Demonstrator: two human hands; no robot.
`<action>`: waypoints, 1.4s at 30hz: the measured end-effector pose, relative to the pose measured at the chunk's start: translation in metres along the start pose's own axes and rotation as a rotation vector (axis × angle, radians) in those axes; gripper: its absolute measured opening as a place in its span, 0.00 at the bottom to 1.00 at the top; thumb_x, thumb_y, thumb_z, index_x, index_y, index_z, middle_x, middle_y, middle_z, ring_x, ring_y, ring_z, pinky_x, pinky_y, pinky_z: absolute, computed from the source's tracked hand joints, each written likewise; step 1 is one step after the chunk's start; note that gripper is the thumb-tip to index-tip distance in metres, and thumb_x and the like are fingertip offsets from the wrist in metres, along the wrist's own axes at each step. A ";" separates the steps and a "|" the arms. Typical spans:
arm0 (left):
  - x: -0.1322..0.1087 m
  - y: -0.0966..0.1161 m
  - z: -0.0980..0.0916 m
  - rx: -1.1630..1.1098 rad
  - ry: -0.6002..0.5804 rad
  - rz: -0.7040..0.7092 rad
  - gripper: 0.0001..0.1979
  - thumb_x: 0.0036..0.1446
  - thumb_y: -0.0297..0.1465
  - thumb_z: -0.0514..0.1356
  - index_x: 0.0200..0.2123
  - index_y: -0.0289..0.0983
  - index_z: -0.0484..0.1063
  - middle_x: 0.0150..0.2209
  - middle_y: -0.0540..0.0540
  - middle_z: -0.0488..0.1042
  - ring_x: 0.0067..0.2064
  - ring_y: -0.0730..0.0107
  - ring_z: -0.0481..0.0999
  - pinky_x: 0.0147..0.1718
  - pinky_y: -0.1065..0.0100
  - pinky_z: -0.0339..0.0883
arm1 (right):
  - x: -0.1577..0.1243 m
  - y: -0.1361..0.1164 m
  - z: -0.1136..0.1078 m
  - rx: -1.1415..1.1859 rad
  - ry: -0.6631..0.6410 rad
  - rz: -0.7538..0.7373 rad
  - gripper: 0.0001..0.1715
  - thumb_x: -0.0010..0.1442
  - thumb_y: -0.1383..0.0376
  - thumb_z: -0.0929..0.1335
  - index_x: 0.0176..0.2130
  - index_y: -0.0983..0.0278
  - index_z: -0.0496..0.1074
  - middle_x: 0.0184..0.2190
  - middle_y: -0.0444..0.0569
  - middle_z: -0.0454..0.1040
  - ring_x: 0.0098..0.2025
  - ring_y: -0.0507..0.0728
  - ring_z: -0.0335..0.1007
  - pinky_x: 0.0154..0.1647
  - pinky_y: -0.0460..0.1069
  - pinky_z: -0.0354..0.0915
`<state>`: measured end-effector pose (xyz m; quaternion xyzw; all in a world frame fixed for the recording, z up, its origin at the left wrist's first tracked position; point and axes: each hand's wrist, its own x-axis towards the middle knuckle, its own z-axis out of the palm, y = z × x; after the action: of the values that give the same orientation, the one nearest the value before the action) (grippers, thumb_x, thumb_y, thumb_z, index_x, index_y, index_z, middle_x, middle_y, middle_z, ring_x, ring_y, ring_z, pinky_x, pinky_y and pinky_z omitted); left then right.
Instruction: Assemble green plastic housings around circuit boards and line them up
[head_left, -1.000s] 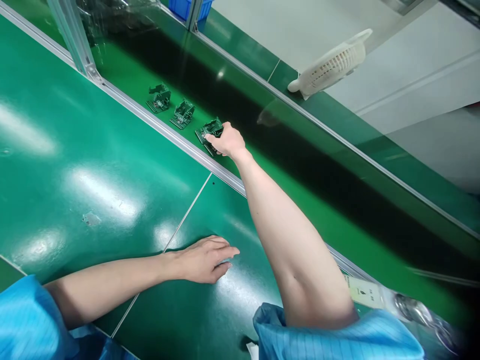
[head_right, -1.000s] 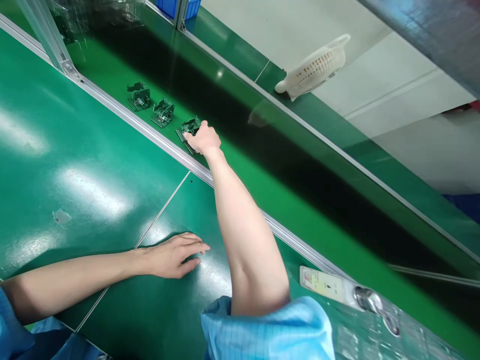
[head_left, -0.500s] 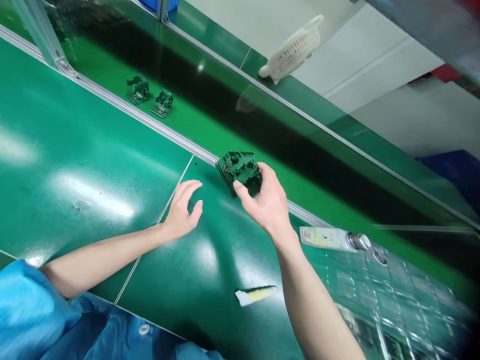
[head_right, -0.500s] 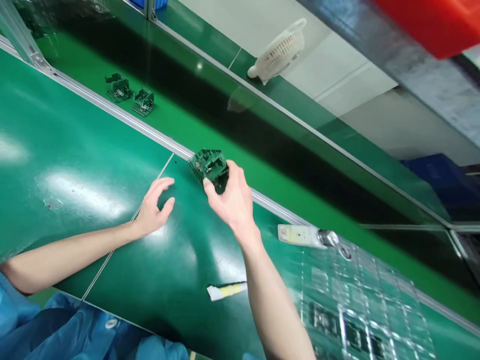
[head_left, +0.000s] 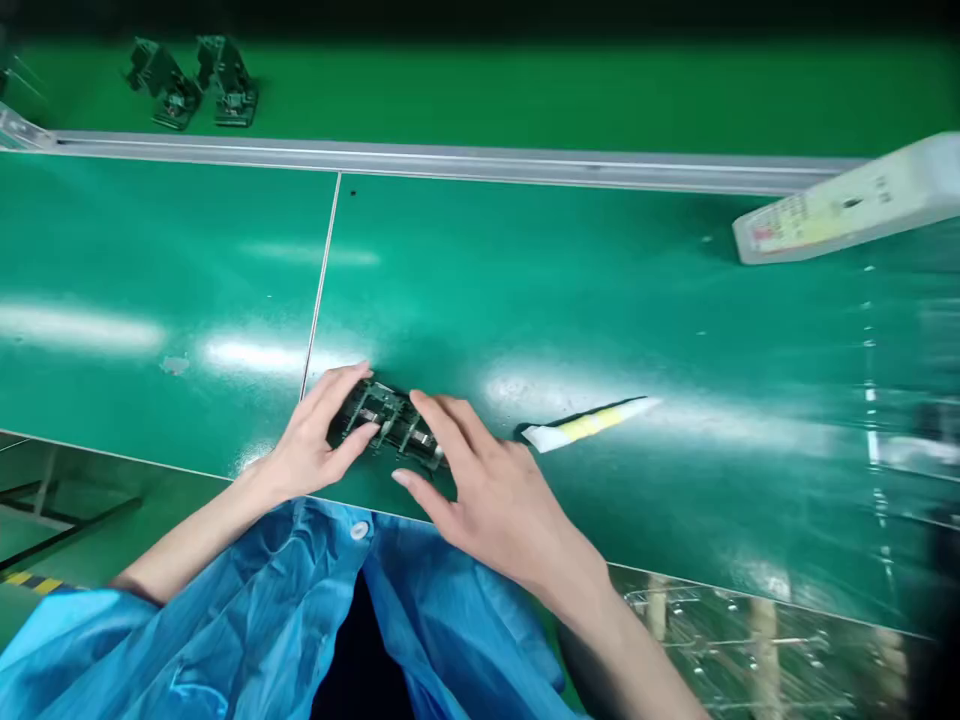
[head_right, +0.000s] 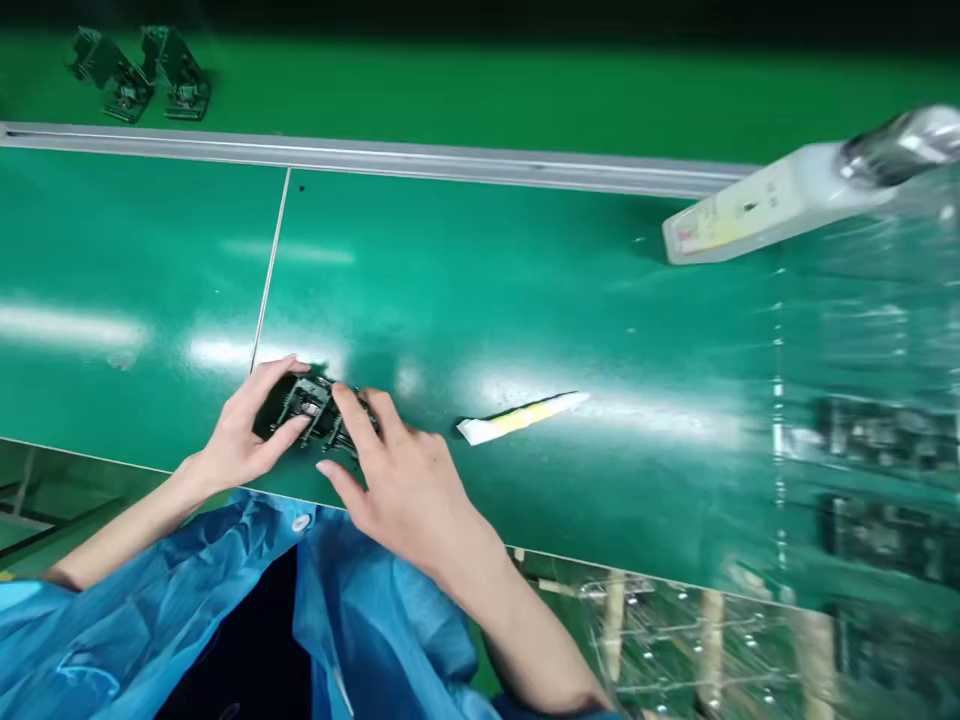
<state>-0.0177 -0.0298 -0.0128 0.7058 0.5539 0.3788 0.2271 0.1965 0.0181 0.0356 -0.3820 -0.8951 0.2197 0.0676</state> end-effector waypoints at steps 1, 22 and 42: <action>-0.006 0.001 -0.005 0.035 0.017 -0.019 0.31 0.64 0.33 0.59 0.67 0.42 0.54 0.54 0.38 0.72 0.55 0.58 0.73 0.52 0.55 0.73 | -0.002 -0.003 0.007 0.053 0.034 -0.009 0.34 0.70 0.52 0.60 0.67 0.65 0.54 0.55 0.61 0.72 0.40 0.62 0.78 0.30 0.55 0.75; -0.025 0.004 -0.003 -0.474 0.097 -0.182 0.33 0.61 0.39 0.60 0.68 0.44 0.55 0.62 0.40 0.70 0.62 0.55 0.70 0.60 0.54 0.66 | -0.025 -0.008 0.070 0.475 0.460 0.188 0.44 0.63 0.58 0.70 0.69 0.52 0.46 0.52 0.55 0.73 0.24 0.53 0.68 0.24 0.53 0.72; 0.004 0.012 0.005 -0.530 0.168 -0.227 0.04 0.60 0.33 0.64 0.37 0.40 0.77 0.39 0.47 0.81 0.50 0.59 0.79 0.58 0.49 0.66 | -0.024 -0.009 0.069 0.538 0.428 0.221 0.33 0.64 0.54 0.68 0.63 0.57 0.55 0.52 0.58 0.72 0.25 0.53 0.68 0.22 0.53 0.71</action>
<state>-0.0058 -0.0292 -0.0063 0.5216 0.5278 0.5396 0.3978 0.1870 -0.0280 -0.0206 -0.4823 -0.7242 0.3683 0.3274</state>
